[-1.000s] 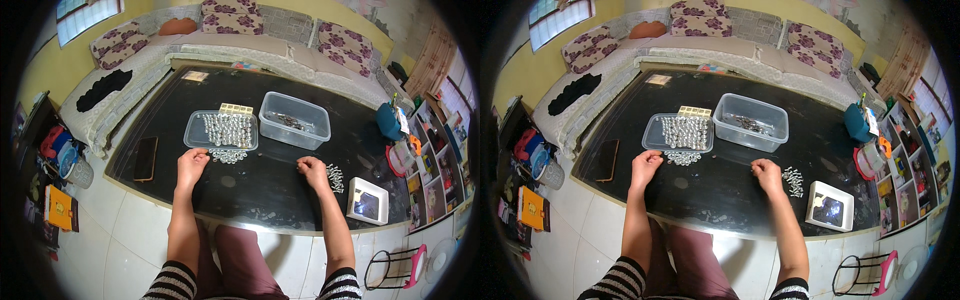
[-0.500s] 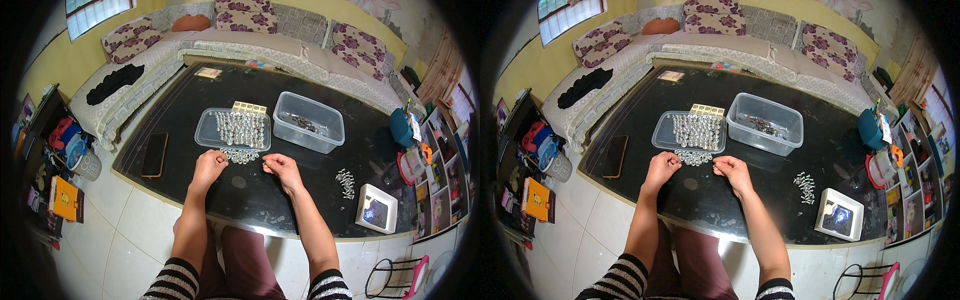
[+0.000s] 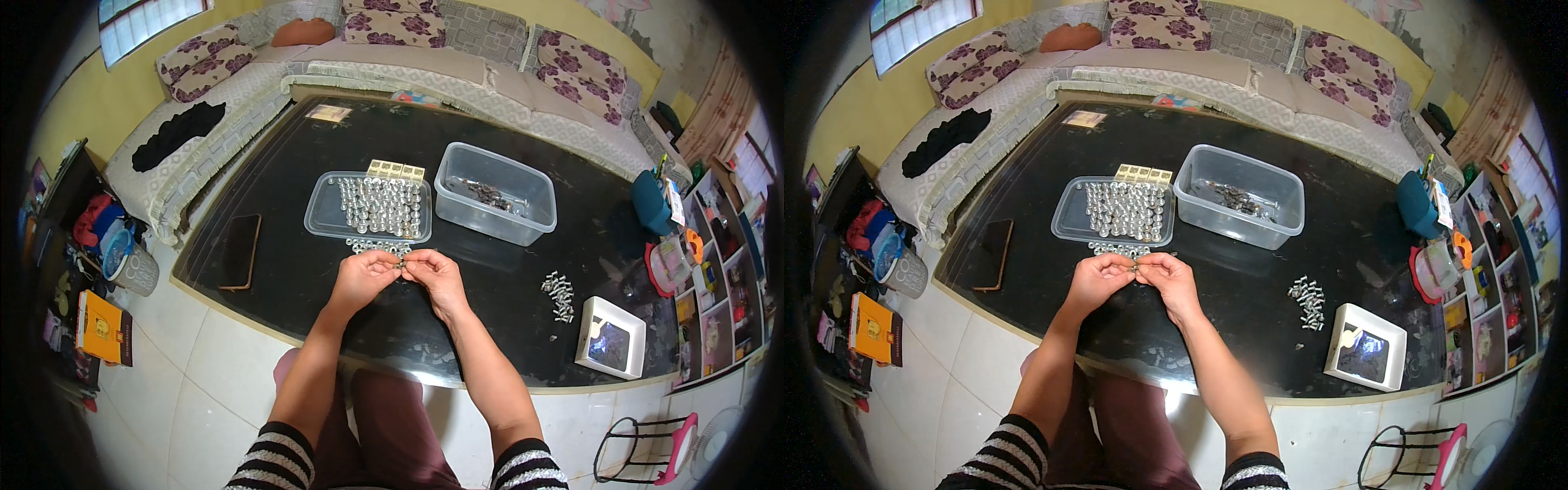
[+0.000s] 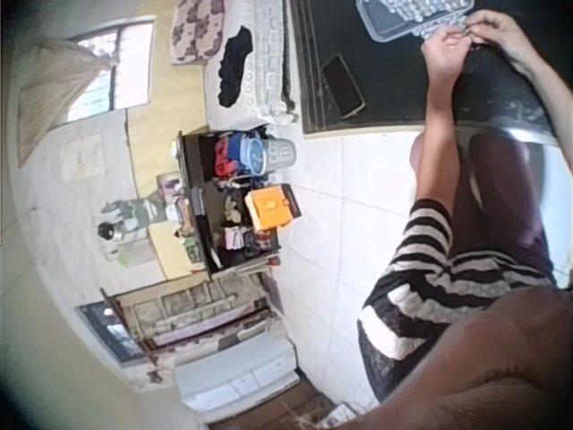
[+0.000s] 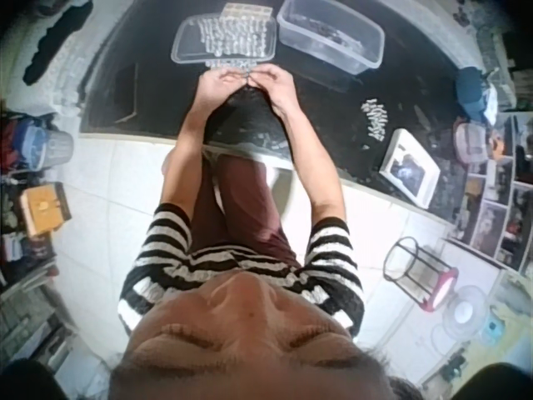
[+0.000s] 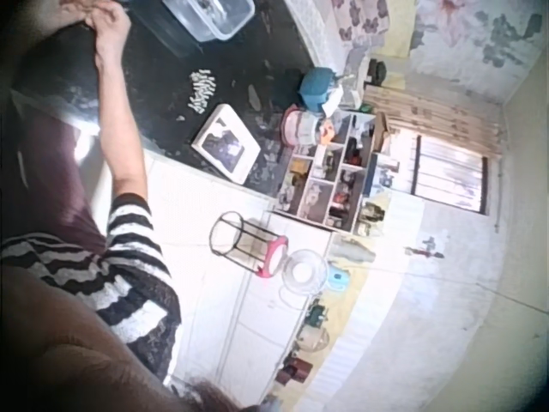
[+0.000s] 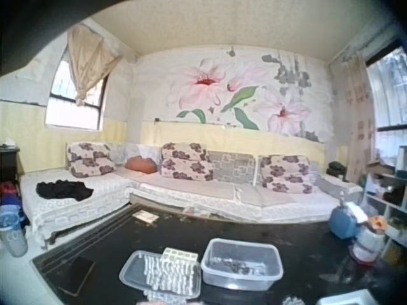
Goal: The person picks up and connects small metal components by hand, including a screw and a small cylindrical part, while working over a glass-topped table containing trays of similar parts.
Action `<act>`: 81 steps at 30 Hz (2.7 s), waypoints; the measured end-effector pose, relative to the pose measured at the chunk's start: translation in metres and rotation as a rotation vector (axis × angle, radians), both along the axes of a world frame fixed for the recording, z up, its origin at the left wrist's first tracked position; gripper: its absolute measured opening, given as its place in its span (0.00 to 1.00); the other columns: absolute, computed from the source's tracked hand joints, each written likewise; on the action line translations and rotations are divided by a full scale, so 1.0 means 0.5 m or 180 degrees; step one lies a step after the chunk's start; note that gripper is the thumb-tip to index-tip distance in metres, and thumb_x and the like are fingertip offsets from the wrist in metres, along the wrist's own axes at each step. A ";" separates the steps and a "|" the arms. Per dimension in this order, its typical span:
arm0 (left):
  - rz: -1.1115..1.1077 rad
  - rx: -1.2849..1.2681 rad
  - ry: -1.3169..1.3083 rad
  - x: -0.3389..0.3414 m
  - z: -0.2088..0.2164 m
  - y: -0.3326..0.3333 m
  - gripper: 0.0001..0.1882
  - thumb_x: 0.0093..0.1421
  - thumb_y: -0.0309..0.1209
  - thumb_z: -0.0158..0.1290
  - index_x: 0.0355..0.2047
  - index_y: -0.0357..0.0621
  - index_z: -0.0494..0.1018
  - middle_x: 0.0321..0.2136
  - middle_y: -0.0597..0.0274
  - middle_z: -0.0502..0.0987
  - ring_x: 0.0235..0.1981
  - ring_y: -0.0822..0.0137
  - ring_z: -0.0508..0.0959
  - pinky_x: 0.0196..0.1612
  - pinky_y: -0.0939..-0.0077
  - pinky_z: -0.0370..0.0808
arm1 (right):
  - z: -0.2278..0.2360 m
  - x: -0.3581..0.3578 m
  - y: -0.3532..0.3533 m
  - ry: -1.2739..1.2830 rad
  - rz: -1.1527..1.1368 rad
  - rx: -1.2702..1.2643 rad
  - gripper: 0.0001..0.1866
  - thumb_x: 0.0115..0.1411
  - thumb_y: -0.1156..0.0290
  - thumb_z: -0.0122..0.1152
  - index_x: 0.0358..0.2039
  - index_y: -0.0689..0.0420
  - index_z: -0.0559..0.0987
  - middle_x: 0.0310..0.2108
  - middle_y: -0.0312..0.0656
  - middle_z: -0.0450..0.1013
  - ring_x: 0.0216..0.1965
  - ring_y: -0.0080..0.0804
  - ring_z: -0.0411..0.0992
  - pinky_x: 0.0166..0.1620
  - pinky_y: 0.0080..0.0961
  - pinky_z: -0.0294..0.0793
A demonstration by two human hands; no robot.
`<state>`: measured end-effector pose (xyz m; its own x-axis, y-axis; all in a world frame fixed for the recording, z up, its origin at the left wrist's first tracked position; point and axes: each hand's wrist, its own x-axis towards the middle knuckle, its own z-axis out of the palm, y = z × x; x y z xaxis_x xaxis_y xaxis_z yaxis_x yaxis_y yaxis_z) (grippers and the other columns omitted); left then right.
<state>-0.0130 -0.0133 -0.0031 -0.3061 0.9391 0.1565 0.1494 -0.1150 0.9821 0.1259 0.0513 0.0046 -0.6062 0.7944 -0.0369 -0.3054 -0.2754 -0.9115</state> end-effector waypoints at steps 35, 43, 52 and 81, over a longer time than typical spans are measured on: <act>-0.0473 0.0006 -0.1490 0.015 -0.003 0.011 0.13 0.50 0.23 0.49 0.37 0.32 0.68 0.30 0.60 0.73 0.30 0.76 0.71 0.34 0.86 0.68 | -0.011 -0.001 -0.003 -0.0230 -0.0490 0.1118 0.06 0.48 0.82 0.53 0.29 0.65 0.72 0.27 0.37 0.69 0.27 0.18 0.67 0.34 0.12 0.66; -0.0363 0.0269 -0.1594 0.022 -0.001 0.015 0.09 0.49 0.22 0.50 0.33 0.33 0.70 0.27 0.63 0.73 0.26 0.79 0.70 0.32 0.88 0.67 | -0.001 -0.002 -0.001 -0.0001 -0.0309 0.0654 0.07 0.50 0.79 0.52 0.31 0.66 0.71 0.27 0.38 0.70 0.26 0.18 0.67 0.32 0.12 0.66; -0.0276 0.0240 -0.1434 0.029 0.002 0.012 0.09 0.49 0.22 0.50 0.33 0.34 0.71 0.28 0.64 0.73 0.26 0.79 0.70 0.31 0.88 0.68 | -0.006 -0.004 0.001 -0.0129 -0.0403 0.0491 0.06 0.51 0.77 0.52 0.31 0.64 0.71 0.26 0.38 0.70 0.25 0.19 0.67 0.30 0.13 0.68; -0.0319 0.0508 -0.1248 0.029 -0.012 0.020 0.08 0.50 0.21 0.49 0.32 0.32 0.70 0.28 0.60 0.73 0.29 0.75 0.72 0.35 0.85 0.69 | -0.004 -0.001 -0.001 -0.0393 -0.0266 0.0345 0.08 0.53 0.71 0.51 0.28 0.63 0.72 0.21 0.37 0.69 0.20 0.19 0.66 0.25 0.13 0.67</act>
